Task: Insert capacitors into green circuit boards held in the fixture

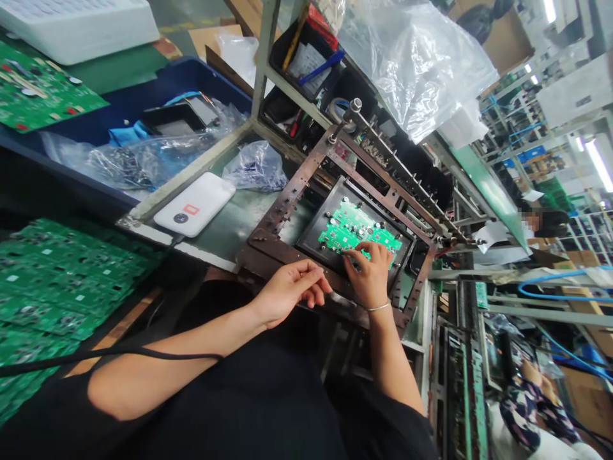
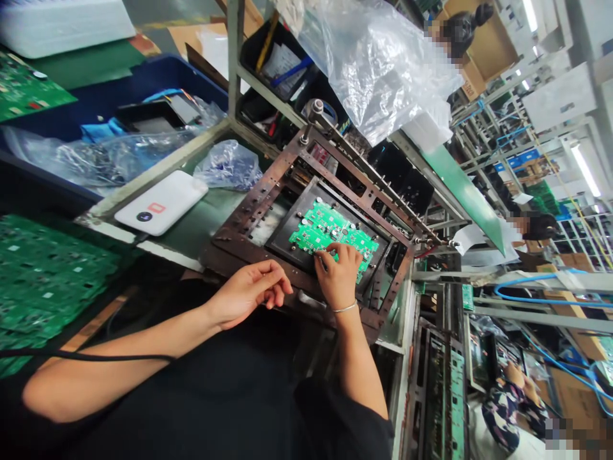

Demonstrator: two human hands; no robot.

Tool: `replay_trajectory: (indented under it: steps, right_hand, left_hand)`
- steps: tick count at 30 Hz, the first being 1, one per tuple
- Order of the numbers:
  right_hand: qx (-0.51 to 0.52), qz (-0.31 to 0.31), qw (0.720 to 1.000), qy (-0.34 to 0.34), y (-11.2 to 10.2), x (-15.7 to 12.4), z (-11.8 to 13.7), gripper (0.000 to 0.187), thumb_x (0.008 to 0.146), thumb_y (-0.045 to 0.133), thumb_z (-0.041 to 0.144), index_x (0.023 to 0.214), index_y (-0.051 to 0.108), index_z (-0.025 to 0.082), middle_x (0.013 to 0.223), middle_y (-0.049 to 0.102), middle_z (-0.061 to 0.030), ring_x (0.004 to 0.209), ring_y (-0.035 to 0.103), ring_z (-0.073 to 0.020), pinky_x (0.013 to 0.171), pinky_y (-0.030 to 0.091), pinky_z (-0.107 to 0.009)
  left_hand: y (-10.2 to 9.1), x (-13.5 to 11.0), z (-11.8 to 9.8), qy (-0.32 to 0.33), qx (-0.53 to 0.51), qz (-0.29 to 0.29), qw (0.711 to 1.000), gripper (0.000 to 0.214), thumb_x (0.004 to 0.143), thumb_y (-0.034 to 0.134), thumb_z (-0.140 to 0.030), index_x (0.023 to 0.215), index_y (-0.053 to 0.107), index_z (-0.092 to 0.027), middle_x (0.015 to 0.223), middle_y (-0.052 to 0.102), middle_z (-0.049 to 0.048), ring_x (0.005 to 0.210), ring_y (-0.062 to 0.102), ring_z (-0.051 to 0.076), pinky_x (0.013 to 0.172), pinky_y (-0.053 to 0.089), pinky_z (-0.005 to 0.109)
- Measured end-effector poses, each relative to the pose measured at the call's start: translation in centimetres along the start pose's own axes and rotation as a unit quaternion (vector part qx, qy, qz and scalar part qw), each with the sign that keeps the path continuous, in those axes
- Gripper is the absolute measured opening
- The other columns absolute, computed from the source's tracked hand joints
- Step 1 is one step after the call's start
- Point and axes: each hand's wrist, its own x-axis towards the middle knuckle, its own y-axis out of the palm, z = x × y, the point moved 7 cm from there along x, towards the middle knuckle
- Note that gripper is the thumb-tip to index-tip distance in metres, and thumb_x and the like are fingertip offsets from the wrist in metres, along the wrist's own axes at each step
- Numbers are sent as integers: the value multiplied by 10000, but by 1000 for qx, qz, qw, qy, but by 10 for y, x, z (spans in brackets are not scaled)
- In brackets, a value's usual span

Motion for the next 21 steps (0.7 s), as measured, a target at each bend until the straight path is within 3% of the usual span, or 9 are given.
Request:
replay_trajectory:
  steps: [4, 11, 14, 18, 21]
  right_hand:
    - [-21, 9, 1000, -2, 0, 2, 4, 50, 864, 672, 265, 884, 716, 254, 957, 618, -29, 956, 467, -200, 840, 293, -366]
    - [-7, -7, 1000, -17, -2, 5, 7, 35, 849, 697, 236, 869, 720, 252, 935, 646, -23, 924, 486, -196, 849, 306, -380]
    - [59, -26, 998, 1, -16, 1, 11, 45, 849, 702, 273, 877, 717, 242, 908, 638, -26, 896, 513, -192, 842, 336, -385]
    - [203, -19, 979, 5, -39, -12, 30, 127, 850, 699, 310, 953, 697, 234, 887, 607, -23, 852, 548, -171, 807, 392, -369]
    - [215, -27, 976, 2, -52, -22, 43, 103, 841, 710, 266, 938, 695, 236, 856, 605, -19, 835, 548, -169, 798, 390, -373]
  left_hand:
    - [-7, 2, -2, 31, 21, -40, 999, 378, 662, 820, -450, 770, 687, -114, 523, 492, -44, 485, 392, 45, 456, 268, 174]
    - [-10, 4, 1, 24, -2, -47, 999, 403, 660, 826, -411, 932, 751, -122, 676, 615, 18, 635, 532, 97, 574, 391, 211]
    - [-10, 4, -1, 23, -4, -49, 999, 404, 648, 840, -374, 946, 736, -123, 718, 653, 28, 647, 558, 101, 603, 420, 216]
    - [-6, 4, -1, 13, 14, -37, 999, 343, 619, 859, -358, 801, 694, -119, 668, 651, 15, 608, 565, 105, 574, 420, 214]
    - [0, 7, 2, 13, 35, -30, 999, 338, 606, 862, -375, 726, 683, -115, 656, 641, 2, 574, 529, 84, 576, 418, 208]
